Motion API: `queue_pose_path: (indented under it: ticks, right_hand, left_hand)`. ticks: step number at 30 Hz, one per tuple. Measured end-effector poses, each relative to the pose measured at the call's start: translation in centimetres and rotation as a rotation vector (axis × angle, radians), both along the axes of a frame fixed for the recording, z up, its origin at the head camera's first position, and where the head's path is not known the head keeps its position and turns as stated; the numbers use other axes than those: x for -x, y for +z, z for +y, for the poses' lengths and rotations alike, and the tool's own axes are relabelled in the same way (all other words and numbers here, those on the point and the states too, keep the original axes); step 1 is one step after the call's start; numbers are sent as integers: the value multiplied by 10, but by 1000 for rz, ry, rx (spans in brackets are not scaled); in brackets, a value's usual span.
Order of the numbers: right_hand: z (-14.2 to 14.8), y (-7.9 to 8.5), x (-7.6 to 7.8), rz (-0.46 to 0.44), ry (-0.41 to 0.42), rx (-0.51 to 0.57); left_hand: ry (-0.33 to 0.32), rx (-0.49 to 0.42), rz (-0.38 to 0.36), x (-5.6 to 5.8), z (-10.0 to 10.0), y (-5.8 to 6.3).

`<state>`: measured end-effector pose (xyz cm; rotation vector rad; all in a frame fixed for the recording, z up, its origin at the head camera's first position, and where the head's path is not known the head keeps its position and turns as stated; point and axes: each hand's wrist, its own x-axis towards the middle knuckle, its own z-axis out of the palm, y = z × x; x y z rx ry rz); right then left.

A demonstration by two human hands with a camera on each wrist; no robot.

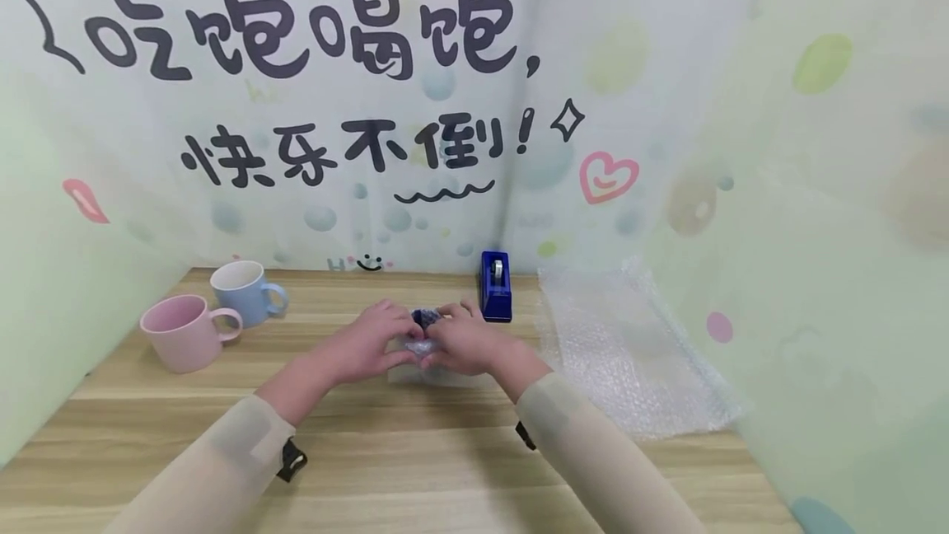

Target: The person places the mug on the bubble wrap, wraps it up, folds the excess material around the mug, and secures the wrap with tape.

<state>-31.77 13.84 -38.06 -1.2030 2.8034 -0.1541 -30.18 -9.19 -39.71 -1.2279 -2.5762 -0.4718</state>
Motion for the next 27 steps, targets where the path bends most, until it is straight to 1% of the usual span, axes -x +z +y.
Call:
queue_pose_path:
  ticks: [3, 4, 6, 9, 12, 16, 19, 22, 27]
  right_hand:
    - [6, 12, 3, -58, -8, 71]
    - [9, 16, 4, -68, -14, 94]
    - [17, 23, 7, -64, -14, 117]
    - [25, 29, 11, -30, 18, 99]
    - [29, 31, 10, -17, 60, 75]
    - [26, 28, 5, 0, 81, 65]
    - [21, 23, 1, 17, 77, 64]
    - [18, 16, -1, 27, 61, 88]
    - [15, 3, -3, 38, 39, 157]
  left_hand:
    - [-15, 37, -11, 1, 0, 2]
    - [-13, 50, -16, 1, 0, 3]
    - [1, 71, -49, 1, -1, 5]
    - [29, 107, -87, 1, -2, 8]
    - [51, 152, -115, 3, -3, 13]
    - [96, 208, -147, 7, -7, 18]
    - [119, 221, -185, 10, -9, 20]
    - [117, 210, -206, 13, -12, 21]
    - [78, 175, -201, 15, -15, 18]
